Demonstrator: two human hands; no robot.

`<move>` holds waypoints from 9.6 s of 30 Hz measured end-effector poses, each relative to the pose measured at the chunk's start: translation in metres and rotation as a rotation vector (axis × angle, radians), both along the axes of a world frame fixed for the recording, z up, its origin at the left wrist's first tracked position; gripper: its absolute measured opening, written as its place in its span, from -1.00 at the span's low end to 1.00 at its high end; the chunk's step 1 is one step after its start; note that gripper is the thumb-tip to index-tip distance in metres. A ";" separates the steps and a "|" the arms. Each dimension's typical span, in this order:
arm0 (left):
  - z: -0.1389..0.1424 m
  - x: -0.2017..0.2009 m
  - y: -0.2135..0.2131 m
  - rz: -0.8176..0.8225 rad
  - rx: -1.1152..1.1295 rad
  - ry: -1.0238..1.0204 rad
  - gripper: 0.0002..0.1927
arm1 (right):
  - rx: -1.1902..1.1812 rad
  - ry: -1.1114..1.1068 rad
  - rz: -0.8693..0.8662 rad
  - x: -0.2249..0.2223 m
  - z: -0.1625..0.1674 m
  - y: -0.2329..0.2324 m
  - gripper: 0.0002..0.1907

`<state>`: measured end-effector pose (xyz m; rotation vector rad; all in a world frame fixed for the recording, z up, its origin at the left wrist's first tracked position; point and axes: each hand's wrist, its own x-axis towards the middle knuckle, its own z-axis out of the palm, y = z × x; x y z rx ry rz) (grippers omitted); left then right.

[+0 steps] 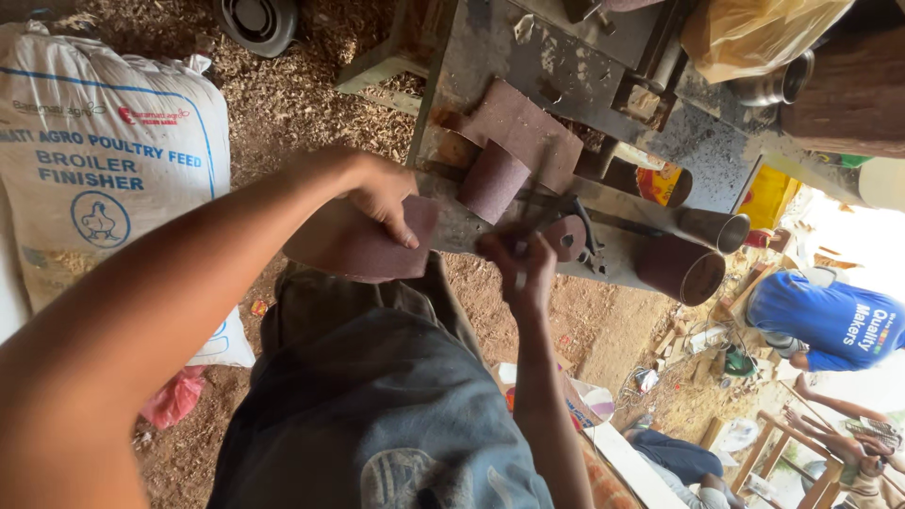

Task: The person cuts abrasive sandpaper with scissors, first trimming a piece from a roll of sandpaper and then cutting smaller pieces from flat sandpaper sheets, setting the cut pieces on the workbench.

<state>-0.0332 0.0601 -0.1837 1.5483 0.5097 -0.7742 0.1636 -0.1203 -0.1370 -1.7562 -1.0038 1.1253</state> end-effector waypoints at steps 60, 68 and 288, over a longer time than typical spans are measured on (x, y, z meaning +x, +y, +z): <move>0.017 0.101 -0.027 0.063 0.220 0.112 -0.21 | -0.196 -0.343 -0.496 0.123 -0.056 -0.071 -0.77; 0.002 0.088 -0.026 0.102 0.243 0.187 -0.19 | -0.234 -0.874 -0.456 0.145 -0.074 -0.074 -0.59; 0.110 0.036 -0.038 0.574 0.135 -0.675 -0.22 | -0.439 -0.601 0.208 0.002 0.122 -0.072 -0.73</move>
